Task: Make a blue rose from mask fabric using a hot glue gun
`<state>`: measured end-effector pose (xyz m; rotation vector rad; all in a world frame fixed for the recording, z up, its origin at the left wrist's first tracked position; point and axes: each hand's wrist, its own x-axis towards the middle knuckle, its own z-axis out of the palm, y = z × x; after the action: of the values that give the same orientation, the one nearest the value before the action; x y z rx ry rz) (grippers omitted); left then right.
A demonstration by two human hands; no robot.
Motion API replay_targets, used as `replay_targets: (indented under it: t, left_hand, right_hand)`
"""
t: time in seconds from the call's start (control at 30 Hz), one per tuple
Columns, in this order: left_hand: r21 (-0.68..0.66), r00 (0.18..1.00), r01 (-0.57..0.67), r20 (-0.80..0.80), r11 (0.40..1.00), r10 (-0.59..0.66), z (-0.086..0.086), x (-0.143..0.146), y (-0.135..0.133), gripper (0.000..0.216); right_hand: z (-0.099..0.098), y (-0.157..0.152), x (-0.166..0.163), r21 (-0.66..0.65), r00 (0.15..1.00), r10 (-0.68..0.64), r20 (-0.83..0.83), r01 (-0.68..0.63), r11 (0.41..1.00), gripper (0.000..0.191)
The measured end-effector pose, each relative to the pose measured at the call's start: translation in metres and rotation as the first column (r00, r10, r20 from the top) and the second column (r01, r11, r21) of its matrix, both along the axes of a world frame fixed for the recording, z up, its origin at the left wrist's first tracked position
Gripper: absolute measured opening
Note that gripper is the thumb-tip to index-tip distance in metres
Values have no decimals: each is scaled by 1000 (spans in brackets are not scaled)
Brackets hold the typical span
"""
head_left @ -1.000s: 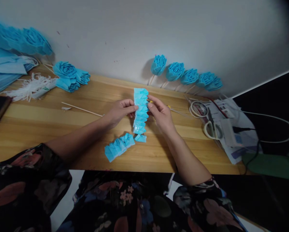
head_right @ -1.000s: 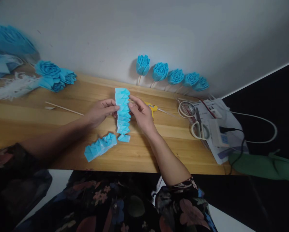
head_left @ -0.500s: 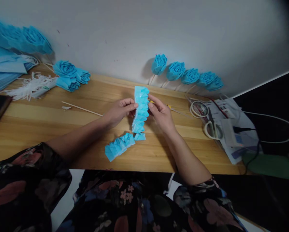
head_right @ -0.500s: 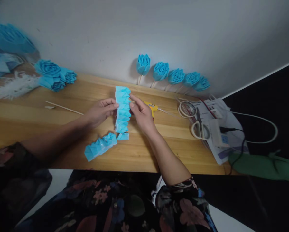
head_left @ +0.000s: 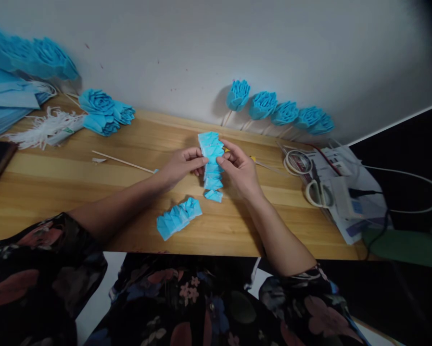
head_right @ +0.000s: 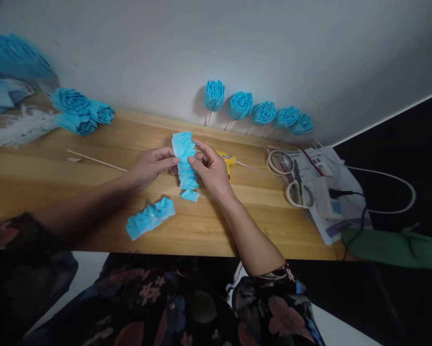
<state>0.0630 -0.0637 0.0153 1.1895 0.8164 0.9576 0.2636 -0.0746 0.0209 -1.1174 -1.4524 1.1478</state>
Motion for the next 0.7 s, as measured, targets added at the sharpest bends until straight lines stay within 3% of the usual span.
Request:
replay_targets:
  t: [0.1, 0.3, 0.5, 0.7]
  left_hand:
    - [29, 1000, -23, -18, 999, 23, 1, -1, -1, 29]
    - [71, 997, 22, -69, 997, -17, 2, 0, -1, 30]
    - [62, 999, 31, -43, 998, -28, 3, 0, 0, 28]
    - [33, 997, -63, 50, 997, 61, 1, -2, 3, 31]
  right_hand:
    - [1, -1, -1, -16, 1000, -3, -29, 2, 1000, 58]
    - [0, -3, -4, -33, 1000, 24, 1, -24, 999, 80]
    - [1, -3, 0, -10, 999, 40, 0, -40, 999, 74]
    - [4, -3, 1, -58, 997, -13, -72, 9, 998, 72]
